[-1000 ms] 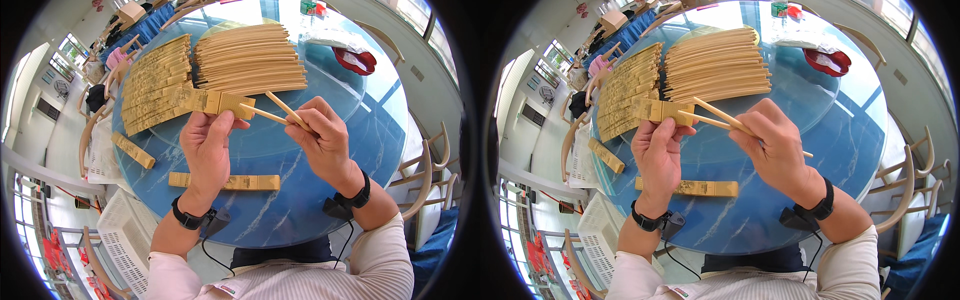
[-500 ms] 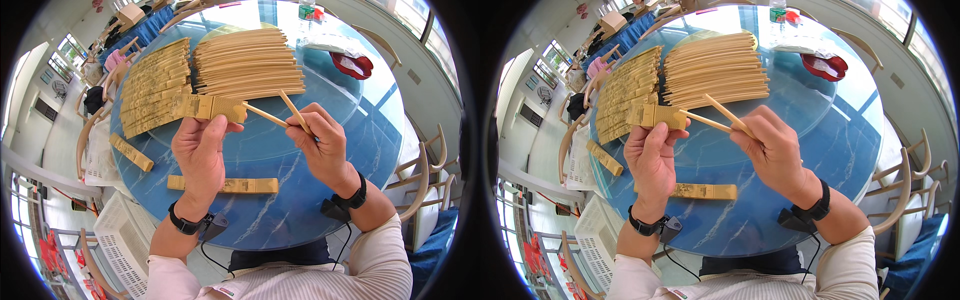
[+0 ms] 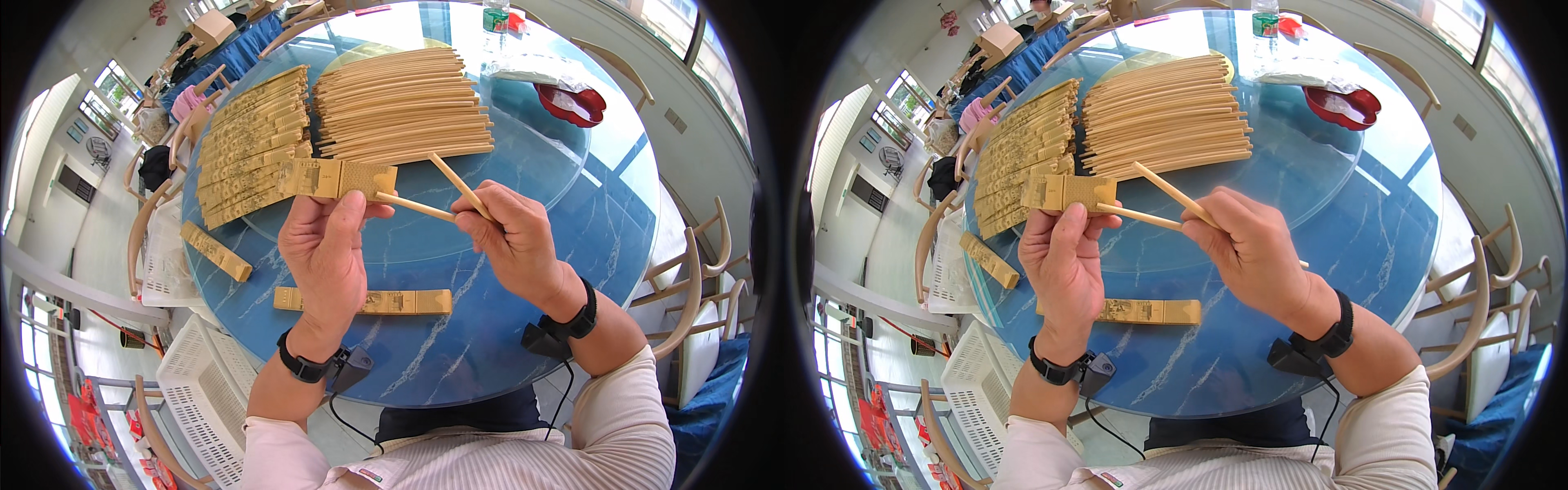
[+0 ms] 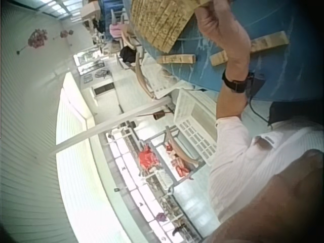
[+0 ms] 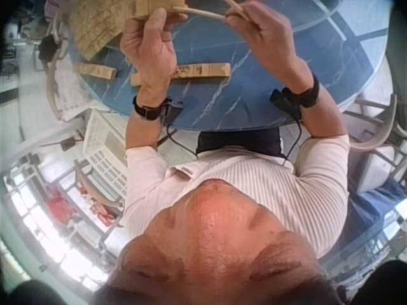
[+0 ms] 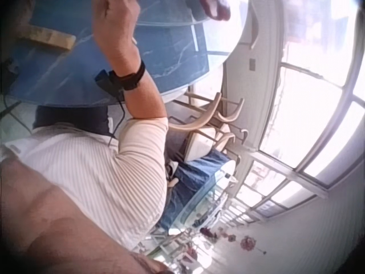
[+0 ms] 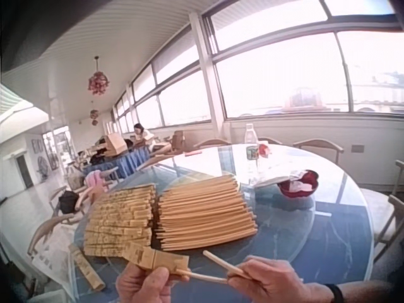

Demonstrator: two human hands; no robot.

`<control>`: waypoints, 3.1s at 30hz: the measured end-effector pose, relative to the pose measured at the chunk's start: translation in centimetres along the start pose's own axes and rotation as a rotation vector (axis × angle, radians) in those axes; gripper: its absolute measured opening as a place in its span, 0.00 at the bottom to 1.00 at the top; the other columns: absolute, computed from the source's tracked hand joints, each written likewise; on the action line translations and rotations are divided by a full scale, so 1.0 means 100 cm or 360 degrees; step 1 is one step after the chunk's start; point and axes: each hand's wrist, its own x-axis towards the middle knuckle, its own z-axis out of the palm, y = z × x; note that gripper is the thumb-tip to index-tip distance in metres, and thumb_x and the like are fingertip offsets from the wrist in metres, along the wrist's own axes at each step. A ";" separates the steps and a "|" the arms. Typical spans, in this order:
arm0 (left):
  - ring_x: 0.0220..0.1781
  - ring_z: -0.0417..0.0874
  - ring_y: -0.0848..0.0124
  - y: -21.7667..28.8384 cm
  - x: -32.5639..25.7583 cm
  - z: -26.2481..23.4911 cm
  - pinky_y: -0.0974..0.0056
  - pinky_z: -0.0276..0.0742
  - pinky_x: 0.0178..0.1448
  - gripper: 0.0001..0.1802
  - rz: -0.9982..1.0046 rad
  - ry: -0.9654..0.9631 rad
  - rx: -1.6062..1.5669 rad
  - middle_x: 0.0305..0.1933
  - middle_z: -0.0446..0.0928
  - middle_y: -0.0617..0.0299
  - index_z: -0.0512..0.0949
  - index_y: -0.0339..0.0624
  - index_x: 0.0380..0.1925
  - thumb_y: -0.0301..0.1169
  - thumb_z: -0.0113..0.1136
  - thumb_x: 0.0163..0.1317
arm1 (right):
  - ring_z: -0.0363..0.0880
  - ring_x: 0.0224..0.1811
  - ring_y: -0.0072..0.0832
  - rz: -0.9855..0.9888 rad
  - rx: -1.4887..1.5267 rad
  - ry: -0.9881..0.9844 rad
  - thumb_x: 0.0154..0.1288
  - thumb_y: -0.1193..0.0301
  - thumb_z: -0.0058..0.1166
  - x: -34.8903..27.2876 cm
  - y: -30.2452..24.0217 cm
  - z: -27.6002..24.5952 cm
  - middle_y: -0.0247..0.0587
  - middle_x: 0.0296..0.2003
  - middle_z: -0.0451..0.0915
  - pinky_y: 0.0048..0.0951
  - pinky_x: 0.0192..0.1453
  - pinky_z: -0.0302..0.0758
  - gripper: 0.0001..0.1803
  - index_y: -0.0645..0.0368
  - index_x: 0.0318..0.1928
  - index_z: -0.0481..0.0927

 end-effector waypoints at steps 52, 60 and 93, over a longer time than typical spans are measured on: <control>0.43 0.89 0.71 -0.002 -0.009 0.001 0.67 0.85 0.51 0.08 -0.0115 -0.0154 0.0004 0.45 0.89 0.56 0.80 0.32 0.45 0.27 0.67 0.78 | 0.68 0.18 0.15 0.0854 0.0649 -0.0874 0.88 0.51 0.50 0.009 -0.016 -0.015 0.28 0.20 0.75 0.23 0.22 0.65 0.29 0.67 0.47 0.91; 0.43 0.83 0.76 -0.010 -0.017 0.007 0.69 0.81 0.53 0.09 -0.0346 -0.0552 0.0623 0.46 0.85 0.64 0.85 0.33 0.48 0.28 0.70 0.77 | 0.67 0.20 0.13 0.1079 0.0838 -0.0800 0.77 0.48 0.68 0.009 -0.005 -0.014 0.27 0.24 0.75 0.21 0.23 0.62 0.29 0.66 0.54 0.84; 0.54 0.93 0.54 -0.004 0.018 -0.022 0.52 0.92 0.59 0.10 -0.0346 0.0281 -0.0128 0.53 0.88 0.45 0.73 0.38 0.57 0.32 0.51 0.87 | 0.71 0.21 0.14 0.0903 0.0419 -0.0753 0.84 0.71 0.55 0.007 -0.002 0.014 0.31 0.25 0.80 0.22 0.27 0.67 0.12 0.68 0.45 0.87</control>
